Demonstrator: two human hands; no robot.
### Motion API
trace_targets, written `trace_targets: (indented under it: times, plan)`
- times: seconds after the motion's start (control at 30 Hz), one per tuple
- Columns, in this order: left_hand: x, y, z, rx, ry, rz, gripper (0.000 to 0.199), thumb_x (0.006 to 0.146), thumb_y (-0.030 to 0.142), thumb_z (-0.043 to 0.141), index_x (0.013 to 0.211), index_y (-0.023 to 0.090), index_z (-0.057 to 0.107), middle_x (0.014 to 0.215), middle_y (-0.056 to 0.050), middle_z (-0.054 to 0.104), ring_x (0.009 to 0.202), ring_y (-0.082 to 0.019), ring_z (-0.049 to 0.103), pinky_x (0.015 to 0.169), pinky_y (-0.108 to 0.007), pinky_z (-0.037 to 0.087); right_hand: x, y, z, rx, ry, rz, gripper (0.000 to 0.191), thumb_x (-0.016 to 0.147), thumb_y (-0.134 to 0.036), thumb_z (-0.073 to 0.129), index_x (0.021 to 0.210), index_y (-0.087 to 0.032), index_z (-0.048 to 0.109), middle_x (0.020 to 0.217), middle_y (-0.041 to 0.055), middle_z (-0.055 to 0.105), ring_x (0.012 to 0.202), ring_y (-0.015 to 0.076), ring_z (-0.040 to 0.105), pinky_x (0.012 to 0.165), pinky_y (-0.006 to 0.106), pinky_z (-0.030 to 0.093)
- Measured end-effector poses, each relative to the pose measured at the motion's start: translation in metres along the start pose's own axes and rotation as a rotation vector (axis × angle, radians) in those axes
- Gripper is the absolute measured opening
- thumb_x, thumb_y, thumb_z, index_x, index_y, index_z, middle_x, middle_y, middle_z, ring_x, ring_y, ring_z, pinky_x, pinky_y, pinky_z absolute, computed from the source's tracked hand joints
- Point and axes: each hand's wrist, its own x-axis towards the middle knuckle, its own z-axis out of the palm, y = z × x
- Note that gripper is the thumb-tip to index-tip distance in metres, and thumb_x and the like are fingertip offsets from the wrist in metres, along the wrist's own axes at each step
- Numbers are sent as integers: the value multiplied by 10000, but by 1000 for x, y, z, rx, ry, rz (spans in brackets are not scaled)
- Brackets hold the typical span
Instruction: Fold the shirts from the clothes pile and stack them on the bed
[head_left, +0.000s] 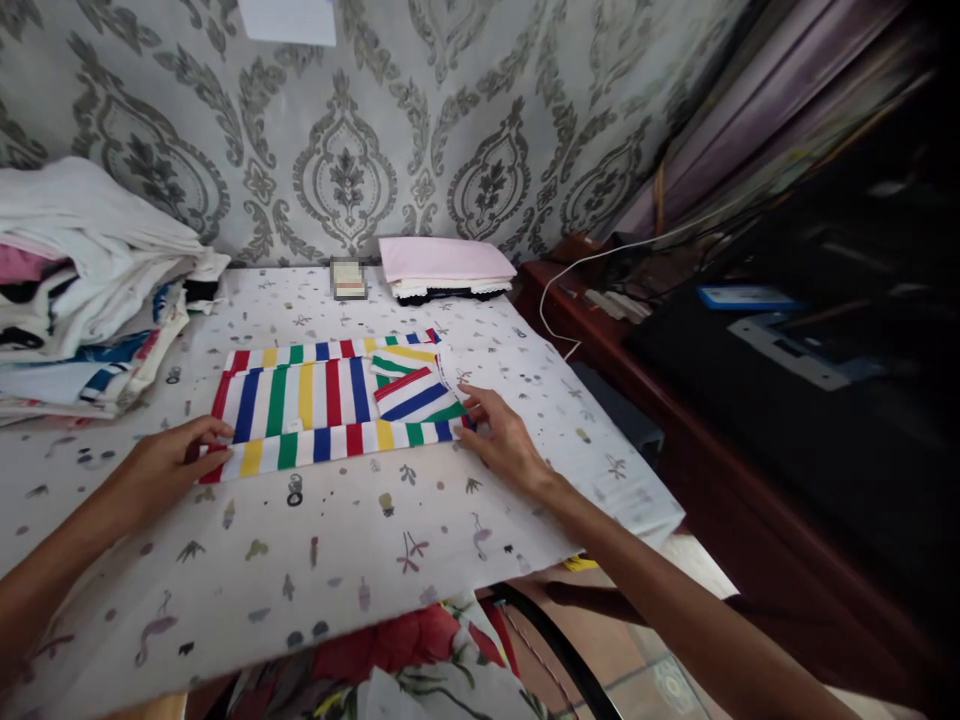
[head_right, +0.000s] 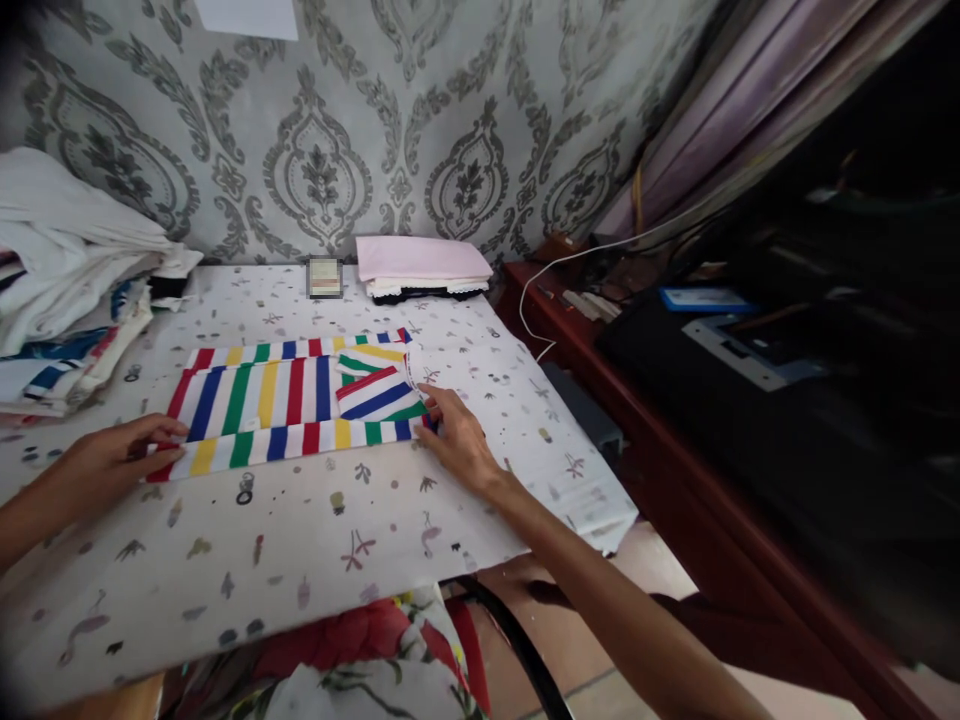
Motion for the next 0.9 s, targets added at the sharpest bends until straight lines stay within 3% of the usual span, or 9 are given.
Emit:
trace_targets:
  times: [0.23,0.47,0.6,0.7,0.8,0.9]
  plan:
    - [3,-11,4,-12,12,-18,519,792,673,501,1064,247,618,959,-16,719,794,-209,586,696,-267,430,-2,4,7,7,112,-6,468,888,-246,537,1355,-252,552,1031,63,588,760,165,577,702,338,553]
    - [-2,-5,4,5,39,-9,493,788,652,495,1027,244,632,864,4,690,735,-203,580,677,-270,410,0,8,5,7,138,15,372,938,-306,489,1283,-221,599,970,56,600,695,152,563,682,317,530]
    - [-5,-3,-1,98,32,7,476,823,634,420,1054,262,607,787,14,663,720,-212,585,688,-287,434,-6,8,-4,73,197,93,356,981,-395,440,1220,-207,624,938,65,641,724,178,630,711,338,543]
    - [-5,2,-6,265,53,36,529,848,641,376,1119,244,598,946,-48,684,841,-262,617,744,-346,476,-7,-2,-8,11,251,-9,349,1000,-380,407,1169,-208,660,1024,101,675,878,230,668,829,407,555]
    - [-5,21,-3,346,161,163,578,907,617,306,1186,207,601,1200,-128,643,1128,-327,574,916,-440,485,2,-21,0,-117,91,-225,383,1017,-305,363,1276,-224,634,1234,120,669,1156,264,618,1003,482,507]
    - [0,47,18,303,196,328,566,974,554,257,1294,217,581,1374,-109,585,1303,-301,502,1085,-464,412,24,-40,24,-305,-135,-357,462,1032,-311,341,1455,-209,494,1490,106,518,1390,251,459,1152,495,391]
